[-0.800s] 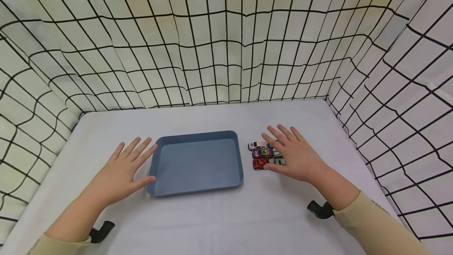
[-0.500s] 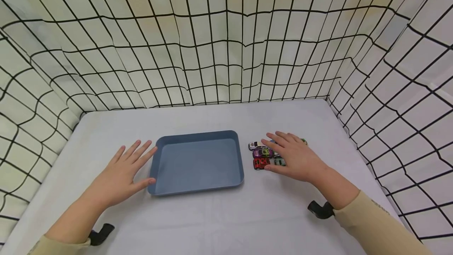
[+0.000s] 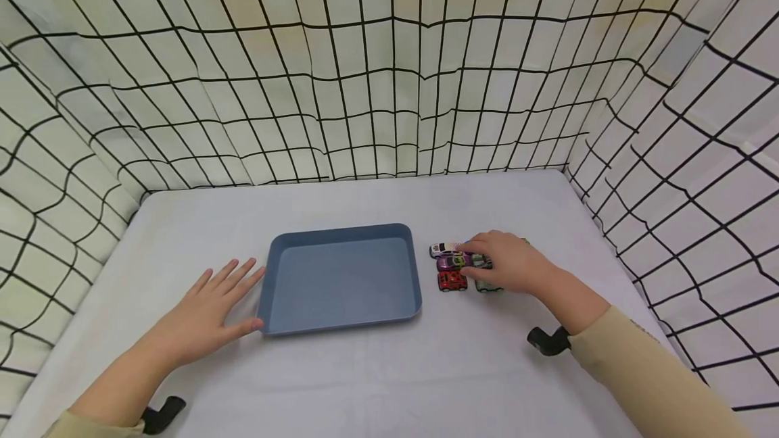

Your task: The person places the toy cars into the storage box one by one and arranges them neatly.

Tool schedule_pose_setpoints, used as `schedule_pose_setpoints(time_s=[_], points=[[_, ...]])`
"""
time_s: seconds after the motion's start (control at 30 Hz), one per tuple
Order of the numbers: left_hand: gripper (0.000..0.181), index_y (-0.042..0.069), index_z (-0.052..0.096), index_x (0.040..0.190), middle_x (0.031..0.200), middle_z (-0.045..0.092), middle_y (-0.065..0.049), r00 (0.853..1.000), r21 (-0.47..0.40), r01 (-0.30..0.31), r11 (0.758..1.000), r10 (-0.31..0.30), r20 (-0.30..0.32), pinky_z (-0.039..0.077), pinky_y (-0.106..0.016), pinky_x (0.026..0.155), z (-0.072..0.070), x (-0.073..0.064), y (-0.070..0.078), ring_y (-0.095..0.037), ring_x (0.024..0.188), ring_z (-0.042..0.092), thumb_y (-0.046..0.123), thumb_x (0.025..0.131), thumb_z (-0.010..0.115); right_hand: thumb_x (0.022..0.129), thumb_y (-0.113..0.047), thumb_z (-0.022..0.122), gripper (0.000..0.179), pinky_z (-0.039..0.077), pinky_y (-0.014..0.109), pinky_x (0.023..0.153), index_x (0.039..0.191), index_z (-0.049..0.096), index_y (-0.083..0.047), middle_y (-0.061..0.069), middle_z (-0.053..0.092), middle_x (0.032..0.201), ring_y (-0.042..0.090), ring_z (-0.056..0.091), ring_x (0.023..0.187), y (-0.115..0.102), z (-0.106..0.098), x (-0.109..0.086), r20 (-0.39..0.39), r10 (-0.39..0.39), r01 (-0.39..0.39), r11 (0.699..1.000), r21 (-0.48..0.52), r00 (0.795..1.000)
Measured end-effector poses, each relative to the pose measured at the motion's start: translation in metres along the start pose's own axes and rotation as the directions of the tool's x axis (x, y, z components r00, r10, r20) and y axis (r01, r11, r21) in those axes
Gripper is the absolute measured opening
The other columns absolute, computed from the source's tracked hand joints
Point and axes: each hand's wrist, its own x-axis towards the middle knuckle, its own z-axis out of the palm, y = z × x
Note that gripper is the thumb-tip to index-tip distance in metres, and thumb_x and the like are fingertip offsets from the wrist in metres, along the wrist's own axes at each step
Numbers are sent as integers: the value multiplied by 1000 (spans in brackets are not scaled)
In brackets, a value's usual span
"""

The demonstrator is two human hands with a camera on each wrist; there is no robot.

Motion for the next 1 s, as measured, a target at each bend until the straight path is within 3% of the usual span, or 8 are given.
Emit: schedule_pose_setpoints(time_s=[0.53,0.77,1.0], points=[[96,18,29,158,163,23,-9,999,-7,26,1000,-26,36,10,-63,118,8,-4,1,-38,149,17,79,85,46,95,-39,66,39,44,53,106,130,68,-21,4,63,132,29,56,126,15,-9,50,178,29,-48,993,107,984],[95,17,30,157,163,24,-9,999,-15,18,1000,-17,42,10,-63,118,8,-3,2,-39,149,18,76,86,51,94,-40,68,40,47,53,101,130,68,-24,3,63,132,28,59,120,11,-9,65,256,77,-110,987,118,964],[95,17,30,157,163,24,-10,999,-20,22,1000,-21,42,10,-63,118,9,0,3,-39,149,18,76,85,52,94,-33,69,35,51,49,96,128,69,-23,1,66,126,25,61,114,11,-8,74,293,60,-109,982,152,954]])
